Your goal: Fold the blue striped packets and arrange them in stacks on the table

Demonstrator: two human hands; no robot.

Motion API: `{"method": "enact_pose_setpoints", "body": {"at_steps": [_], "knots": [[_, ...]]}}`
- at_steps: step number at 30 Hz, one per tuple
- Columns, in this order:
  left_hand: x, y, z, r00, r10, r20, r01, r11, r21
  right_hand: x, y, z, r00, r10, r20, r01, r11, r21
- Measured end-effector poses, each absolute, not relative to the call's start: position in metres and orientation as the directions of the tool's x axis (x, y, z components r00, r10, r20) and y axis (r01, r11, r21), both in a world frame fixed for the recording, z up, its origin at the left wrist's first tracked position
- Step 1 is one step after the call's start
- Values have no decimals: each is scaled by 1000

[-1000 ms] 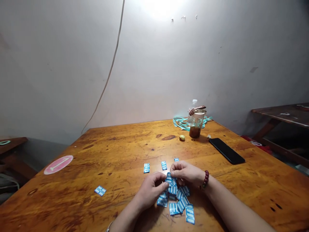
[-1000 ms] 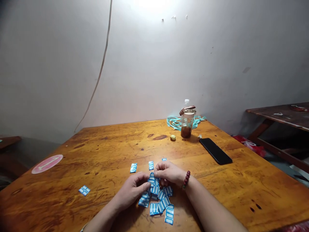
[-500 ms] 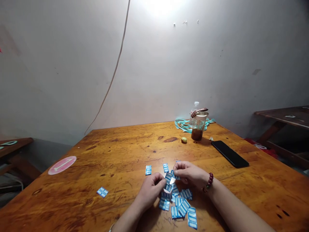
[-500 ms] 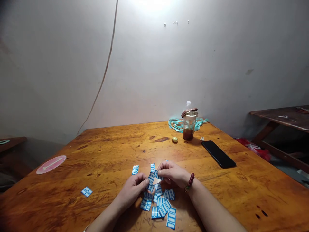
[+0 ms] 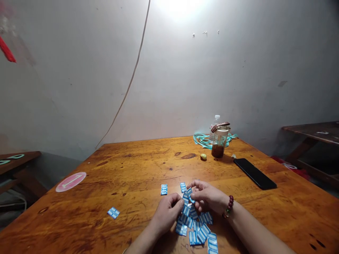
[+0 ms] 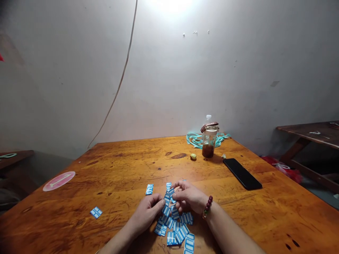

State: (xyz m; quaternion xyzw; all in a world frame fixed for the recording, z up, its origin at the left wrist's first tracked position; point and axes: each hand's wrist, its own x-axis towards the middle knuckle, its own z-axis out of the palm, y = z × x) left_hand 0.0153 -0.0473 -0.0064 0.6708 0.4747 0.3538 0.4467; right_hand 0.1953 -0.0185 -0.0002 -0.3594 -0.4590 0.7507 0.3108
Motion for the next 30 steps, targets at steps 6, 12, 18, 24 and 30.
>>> {"method": "enact_pose_setpoints", "body": {"at_steps": [6,12,18,24,30], "knots": [[15,-46,-12,279,957,75,305,-162,939,178,-22,-7,-515,812,-275,-106,-379,-919],[15,-42,-17,240,971,1,162,-41,986,180,-22,-1,-439,849,-294,-108,-375,-921],[17,-42,-11,184,981,-59,58,49,997,181,-23,-2,-453,887,-92,-83,-145,-986],[17,-40,-7,147,988,-37,38,32,999,168,-31,-1,-506,862,5,-49,-22,-999],[19,-43,1,183,966,-183,-158,213,964,168,-28,-5,-450,888,-100,65,-79,-995]]}}
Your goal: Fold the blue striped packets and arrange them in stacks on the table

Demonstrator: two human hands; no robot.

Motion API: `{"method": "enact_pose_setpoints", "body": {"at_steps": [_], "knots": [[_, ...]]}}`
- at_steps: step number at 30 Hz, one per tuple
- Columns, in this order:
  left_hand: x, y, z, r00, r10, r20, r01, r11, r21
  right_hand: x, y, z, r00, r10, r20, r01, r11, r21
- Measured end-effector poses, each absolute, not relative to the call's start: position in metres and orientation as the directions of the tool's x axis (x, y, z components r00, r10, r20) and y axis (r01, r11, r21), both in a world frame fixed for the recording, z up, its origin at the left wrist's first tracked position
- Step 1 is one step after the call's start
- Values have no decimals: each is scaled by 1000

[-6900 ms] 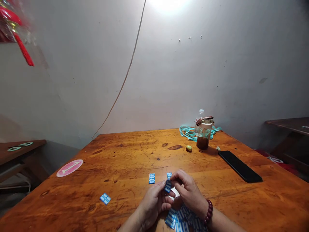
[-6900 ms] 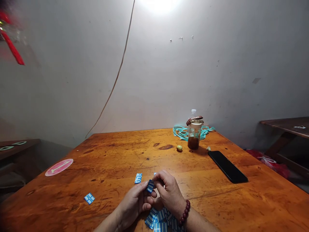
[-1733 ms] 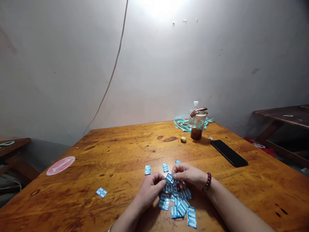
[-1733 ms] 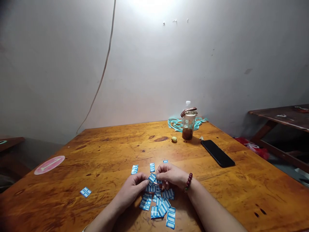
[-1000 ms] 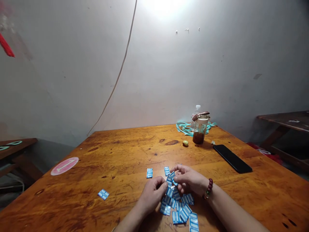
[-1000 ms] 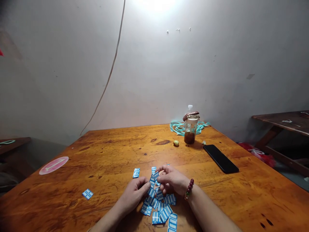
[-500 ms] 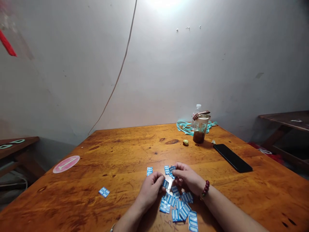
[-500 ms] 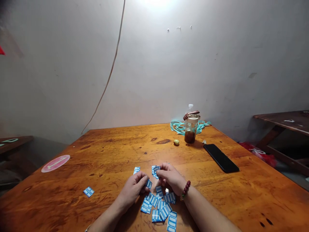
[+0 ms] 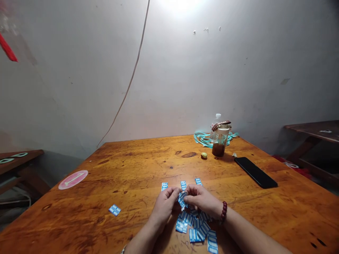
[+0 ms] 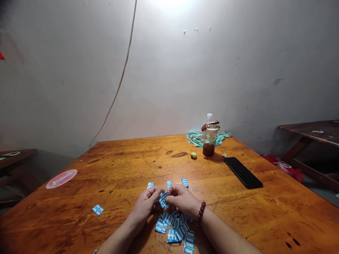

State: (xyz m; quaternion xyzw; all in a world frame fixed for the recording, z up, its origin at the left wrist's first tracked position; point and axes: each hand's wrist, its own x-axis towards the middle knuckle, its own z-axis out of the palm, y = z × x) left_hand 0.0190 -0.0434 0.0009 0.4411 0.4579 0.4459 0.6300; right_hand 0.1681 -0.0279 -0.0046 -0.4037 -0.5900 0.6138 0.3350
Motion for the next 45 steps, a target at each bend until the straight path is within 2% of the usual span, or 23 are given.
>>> {"method": "enact_pose_setpoints", "body": {"at_steps": [3,5,11,15,18,22,28,31,35,40,45], "knots": [[21,-48,6,207,954,-215,-315,273,909,170,-25,-4,-407,908,-98,19,-99,-995],[22,-50,6,215,954,-208,-354,275,894,171,-24,-4,-382,920,-94,5,-100,-995],[18,-47,-4,225,945,-236,-338,303,891,171,-26,-4,-379,922,-79,111,-40,-993],[17,-45,-3,233,944,-234,-359,307,881,169,-30,0,-341,938,66,202,142,-969],[19,-46,-1,201,951,-234,-379,296,877,166,-32,1,-312,941,130,262,216,-940],[21,-46,-1,134,953,-272,-340,302,891,166,-31,-7,-298,947,121,296,212,-931],[20,-45,-2,75,967,-246,-328,256,909,164,-32,-19,-309,949,64,353,177,-919],[22,-46,-2,72,972,-224,-330,235,914,162,-33,-16,-333,939,90,375,220,-901],[25,-48,-3,102,973,-207,-369,230,900,161,-34,-17,-280,944,172,369,271,-889],[24,-47,-6,156,964,-217,-376,261,889,162,-34,-16,-313,938,152,371,268,-889],[19,-44,-4,70,979,-192,-323,205,924,186,-27,2,-365,916,168,514,349,-784]]}}
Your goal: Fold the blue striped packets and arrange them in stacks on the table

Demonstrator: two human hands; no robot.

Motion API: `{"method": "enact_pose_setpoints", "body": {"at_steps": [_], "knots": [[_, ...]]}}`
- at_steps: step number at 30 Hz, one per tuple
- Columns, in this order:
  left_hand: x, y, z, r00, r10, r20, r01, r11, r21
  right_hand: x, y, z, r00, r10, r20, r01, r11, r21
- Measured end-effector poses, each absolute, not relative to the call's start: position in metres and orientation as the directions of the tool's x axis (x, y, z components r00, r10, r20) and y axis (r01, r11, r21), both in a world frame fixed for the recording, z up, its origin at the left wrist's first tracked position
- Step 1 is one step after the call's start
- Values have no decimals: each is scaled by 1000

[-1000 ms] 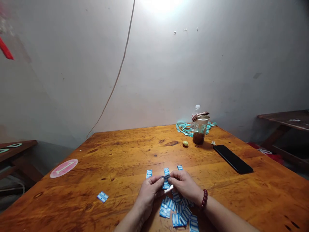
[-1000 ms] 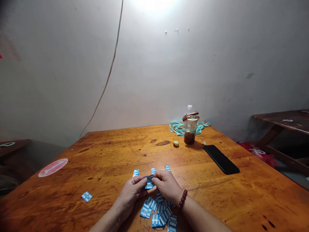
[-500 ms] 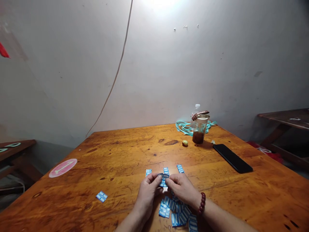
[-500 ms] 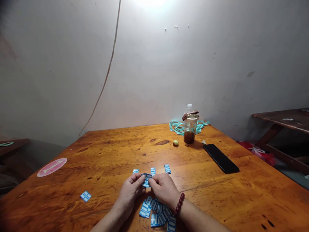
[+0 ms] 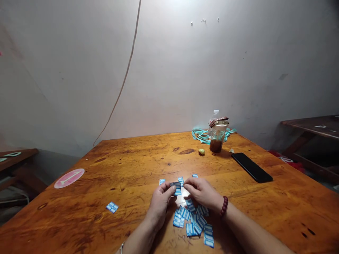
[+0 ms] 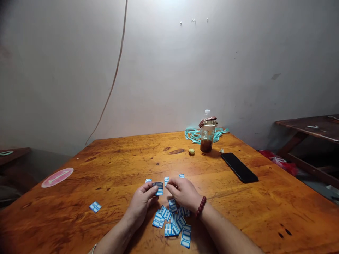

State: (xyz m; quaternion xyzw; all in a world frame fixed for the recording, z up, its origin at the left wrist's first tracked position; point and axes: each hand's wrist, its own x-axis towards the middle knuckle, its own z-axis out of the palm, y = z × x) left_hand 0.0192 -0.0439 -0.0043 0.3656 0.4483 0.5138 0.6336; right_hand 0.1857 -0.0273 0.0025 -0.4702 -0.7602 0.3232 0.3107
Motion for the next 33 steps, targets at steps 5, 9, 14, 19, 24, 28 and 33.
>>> {"method": "enact_pose_setpoints", "body": {"at_steps": [5,9,14,19,24,28,33], "knots": [[15,-41,0,-36,988,-151,-300,134,944,208,-23,11,-469,883,19,718,394,-574],[14,-39,0,-36,989,-142,-288,126,949,200,-32,15,-566,824,-2,697,478,-535],[14,-38,-4,7,993,-116,-327,112,938,183,-42,14,-683,728,63,596,605,-529],[14,-38,-7,12,995,-103,-333,102,938,175,-41,-1,-681,725,103,561,607,-564],[13,-39,-4,0,992,-130,-308,124,943,174,-32,-6,-552,830,80,434,368,-822],[14,-42,-1,34,988,-150,-296,153,943,176,-28,-4,-476,876,-75,277,68,-959],[20,-44,-2,88,976,-200,-233,215,948,173,-27,-4,-394,916,77,298,207,-932]]}}
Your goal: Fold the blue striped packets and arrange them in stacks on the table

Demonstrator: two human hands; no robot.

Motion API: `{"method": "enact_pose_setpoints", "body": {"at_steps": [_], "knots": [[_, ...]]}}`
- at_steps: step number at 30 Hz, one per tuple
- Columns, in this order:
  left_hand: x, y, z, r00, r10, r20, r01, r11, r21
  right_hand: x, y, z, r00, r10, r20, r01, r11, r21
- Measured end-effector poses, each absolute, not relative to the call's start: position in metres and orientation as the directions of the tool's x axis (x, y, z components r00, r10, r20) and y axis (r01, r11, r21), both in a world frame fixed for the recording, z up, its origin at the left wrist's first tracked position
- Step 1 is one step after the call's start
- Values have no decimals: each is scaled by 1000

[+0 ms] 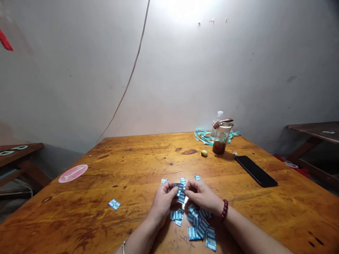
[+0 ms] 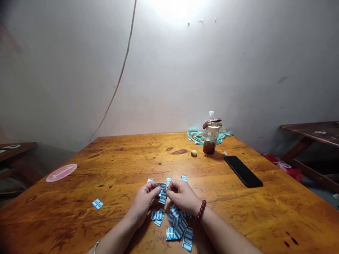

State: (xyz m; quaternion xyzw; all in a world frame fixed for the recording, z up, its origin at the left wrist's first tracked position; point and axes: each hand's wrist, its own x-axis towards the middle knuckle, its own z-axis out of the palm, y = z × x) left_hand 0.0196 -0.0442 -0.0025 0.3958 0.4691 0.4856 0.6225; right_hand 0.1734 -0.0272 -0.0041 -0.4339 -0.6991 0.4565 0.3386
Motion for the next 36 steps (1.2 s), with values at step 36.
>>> {"method": "enact_pose_setpoints", "body": {"at_steps": [36], "knots": [[17,-41,-3,61,986,-157,-180,165,970,191,-25,7,-509,858,-71,316,109,-943]]}}
